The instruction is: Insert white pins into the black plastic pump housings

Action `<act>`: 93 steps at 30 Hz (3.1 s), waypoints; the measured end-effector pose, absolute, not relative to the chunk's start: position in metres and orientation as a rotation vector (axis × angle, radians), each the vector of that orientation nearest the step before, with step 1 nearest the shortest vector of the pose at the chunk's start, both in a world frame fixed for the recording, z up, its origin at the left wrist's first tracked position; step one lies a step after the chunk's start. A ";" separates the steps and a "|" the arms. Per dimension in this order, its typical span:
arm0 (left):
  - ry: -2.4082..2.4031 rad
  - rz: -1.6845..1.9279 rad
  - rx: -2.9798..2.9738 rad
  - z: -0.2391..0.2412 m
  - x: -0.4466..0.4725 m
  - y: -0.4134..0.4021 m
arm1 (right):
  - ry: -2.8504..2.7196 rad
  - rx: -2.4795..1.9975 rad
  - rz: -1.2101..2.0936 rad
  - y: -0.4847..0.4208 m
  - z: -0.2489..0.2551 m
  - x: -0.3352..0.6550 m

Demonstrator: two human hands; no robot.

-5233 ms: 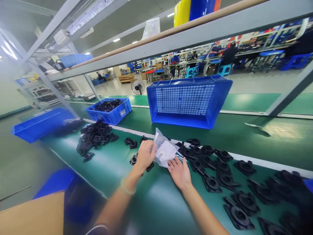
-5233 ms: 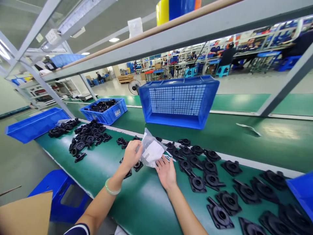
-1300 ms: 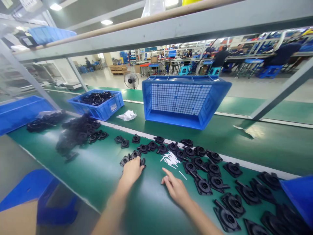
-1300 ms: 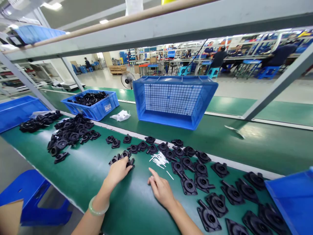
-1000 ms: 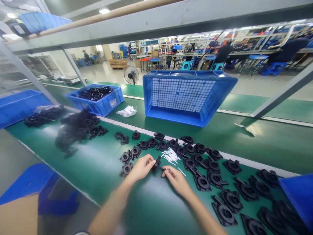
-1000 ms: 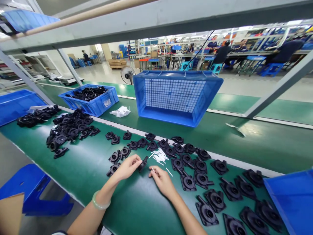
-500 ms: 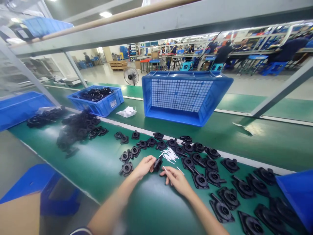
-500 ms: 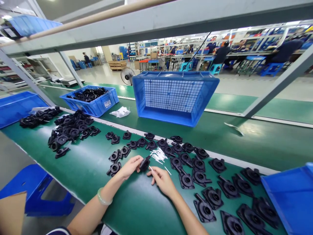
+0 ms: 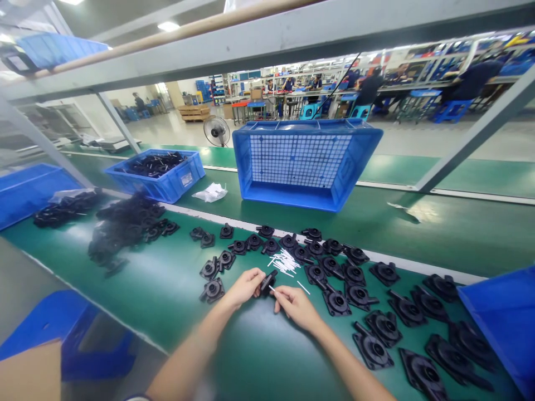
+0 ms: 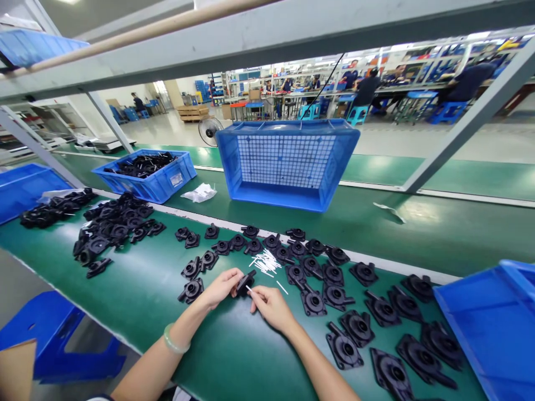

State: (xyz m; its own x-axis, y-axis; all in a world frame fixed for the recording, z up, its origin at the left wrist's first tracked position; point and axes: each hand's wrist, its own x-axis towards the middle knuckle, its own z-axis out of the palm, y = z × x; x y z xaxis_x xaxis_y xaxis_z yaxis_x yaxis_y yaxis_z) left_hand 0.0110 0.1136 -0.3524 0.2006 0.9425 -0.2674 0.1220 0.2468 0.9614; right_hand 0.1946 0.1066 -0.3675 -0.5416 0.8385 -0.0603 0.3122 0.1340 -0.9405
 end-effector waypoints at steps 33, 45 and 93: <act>1.514 1.194 2.040 -0.327 -0.014 0.108 | -1.986 -1.190 0.215 0.116 -0.380 0.212; 1.510 1.097 2.367 -0.329 -0.007 0.103 | -2.024 -1.625 -0.330 0.099 -0.379 0.232; 1.412 0.798 2.199 -0.326 -0.001 0.100 | -2.062 -1.293 0.162 0.093 -0.386 0.223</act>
State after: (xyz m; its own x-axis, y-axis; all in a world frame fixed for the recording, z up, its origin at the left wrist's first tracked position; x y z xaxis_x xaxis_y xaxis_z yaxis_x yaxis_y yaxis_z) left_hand -0.0010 0.1002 -0.3258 0.3244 0.9136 0.2450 0.6809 -0.4053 0.6099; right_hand 0.2229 0.0930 -0.3860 -0.2680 0.8330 0.4841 0.7470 0.4970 -0.4416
